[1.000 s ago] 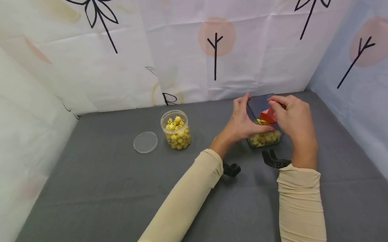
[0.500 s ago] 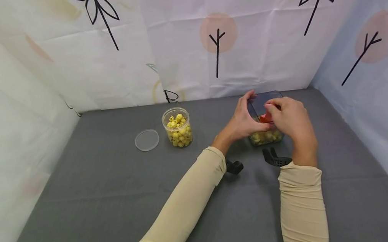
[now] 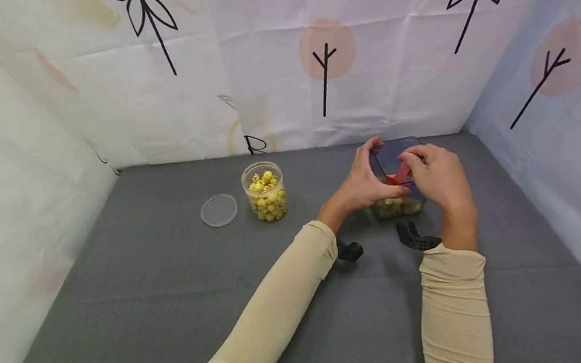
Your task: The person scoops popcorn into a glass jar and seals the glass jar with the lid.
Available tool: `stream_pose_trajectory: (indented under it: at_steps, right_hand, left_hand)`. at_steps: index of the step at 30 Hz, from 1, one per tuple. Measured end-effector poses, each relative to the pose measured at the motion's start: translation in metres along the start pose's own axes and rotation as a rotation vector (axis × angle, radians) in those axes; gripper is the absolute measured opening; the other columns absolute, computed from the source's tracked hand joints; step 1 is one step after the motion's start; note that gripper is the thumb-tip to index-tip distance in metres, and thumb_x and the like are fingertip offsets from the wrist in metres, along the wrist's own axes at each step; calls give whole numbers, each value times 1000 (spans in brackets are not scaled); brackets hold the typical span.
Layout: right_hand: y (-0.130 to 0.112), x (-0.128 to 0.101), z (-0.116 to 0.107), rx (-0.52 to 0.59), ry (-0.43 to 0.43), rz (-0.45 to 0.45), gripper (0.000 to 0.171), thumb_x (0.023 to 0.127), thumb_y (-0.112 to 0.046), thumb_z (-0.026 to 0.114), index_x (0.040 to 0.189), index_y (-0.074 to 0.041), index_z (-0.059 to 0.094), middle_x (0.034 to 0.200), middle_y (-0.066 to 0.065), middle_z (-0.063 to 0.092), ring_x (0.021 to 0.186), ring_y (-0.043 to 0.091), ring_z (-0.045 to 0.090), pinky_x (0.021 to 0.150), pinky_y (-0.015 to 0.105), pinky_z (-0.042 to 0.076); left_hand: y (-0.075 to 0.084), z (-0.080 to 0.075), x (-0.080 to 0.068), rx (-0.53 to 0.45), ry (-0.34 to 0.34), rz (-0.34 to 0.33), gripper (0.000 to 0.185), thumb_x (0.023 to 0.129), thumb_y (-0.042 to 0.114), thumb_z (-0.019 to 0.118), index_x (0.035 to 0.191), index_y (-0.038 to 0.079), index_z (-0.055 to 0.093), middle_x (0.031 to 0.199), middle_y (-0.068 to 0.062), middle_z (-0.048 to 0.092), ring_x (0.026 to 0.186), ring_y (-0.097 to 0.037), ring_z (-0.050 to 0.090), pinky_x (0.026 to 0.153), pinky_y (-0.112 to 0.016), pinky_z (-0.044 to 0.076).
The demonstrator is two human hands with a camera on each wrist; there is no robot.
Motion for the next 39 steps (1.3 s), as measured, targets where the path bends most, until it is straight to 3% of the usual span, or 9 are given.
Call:
stream_pose_trajectory:
  at_steps: [4,10,15,18,21,24,27,32,39]
  right_hand:
    - [2,0,0,5,10,31,58,109,-47,39,131,1,64,112,29,67,91,34,59,65,36,41]
    - [4,0,0,15,32,54,56,108,-46,41,130,0,66,107,26,69,81,24,58,62,33,41]
    - [7,2,-6,66,118,79,54,108,-43,45,129,0,68,98,21,74,64,-2,55,58,27,44]
    - [9,2,-9,117,168,106,50,108,-41,48,129,-1,69,78,1,72,58,-9,54,56,21,44]
    - [15,0,-14,184,211,146,47,107,-38,49,132,-2,67,69,-25,59,55,-10,55,55,14,45]
    - [23,-3,-20,280,252,195,46,107,-34,51,134,0,65,66,-36,50,54,-12,56,56,9,47]
    - [32,-7,-26,374,307,264,45,105,-31,54,134,2,64,66,-35,52,55,-12,56,55,8,48]
    - [50,-13,-29,492,373,434,41,103,-36,58,132,-7,66,73,-27,57,56,-9,58,55,9,46]
    - [72,-18,-26,742,424,579,7,98,-30,68,98,-25,72,77,-18,64,56,-1,60,52,12,48]
  left_hand:
    - [-1,0,0,-7,-3,-1,116,75,43,89,162,32,13,157,11,33,141,-7,38,112,-26,43]
    - [-3,0,-1,-20,-8,-14,116,75,43,89,162,34,13,157,12,33,141,-7,38,112,-27,43]
    - [-3,0,-1,-26,-3,-12,116,75,43,90,162,34,13,157,11,33,142,-10,38,112,-27,43]
    - [-3,0,-1,-27,1,-11,117,75,42,90,162,34,13,157,10,33,142,-10,38,113,-27,43]
    - [-4,0,0,-27,11,-14,118,73,42,91,162,34,14,157,10,33,140,-8,38,113,-27,43]
    - [-3,0,0,-27,21,-16,119,71,42,92,161,35,15,155,11,34,138,-7,39,112,-25,43]
    - [-2,0,0,-32,25,-11,119,70,42,92,161,33,16,155,10,35,139,-9,39,113,-25,42]
    - [-3,-1,-1,-32,28,-12,119,71,42,92,161,32,16,155,11,34,140,-7,38,114,-27,42]
    - [-4,0,-1,-39,20,-25,118,71,43,92,161,34,16,156,13,33,140,-6,37,115,-29,42]
Point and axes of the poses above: each hand's wrist, its own x-axis towards the middle knuckle, its own z-axis out of the palm, y = z × x, the point moved 9 cm from there along x, towards the middle knuckle
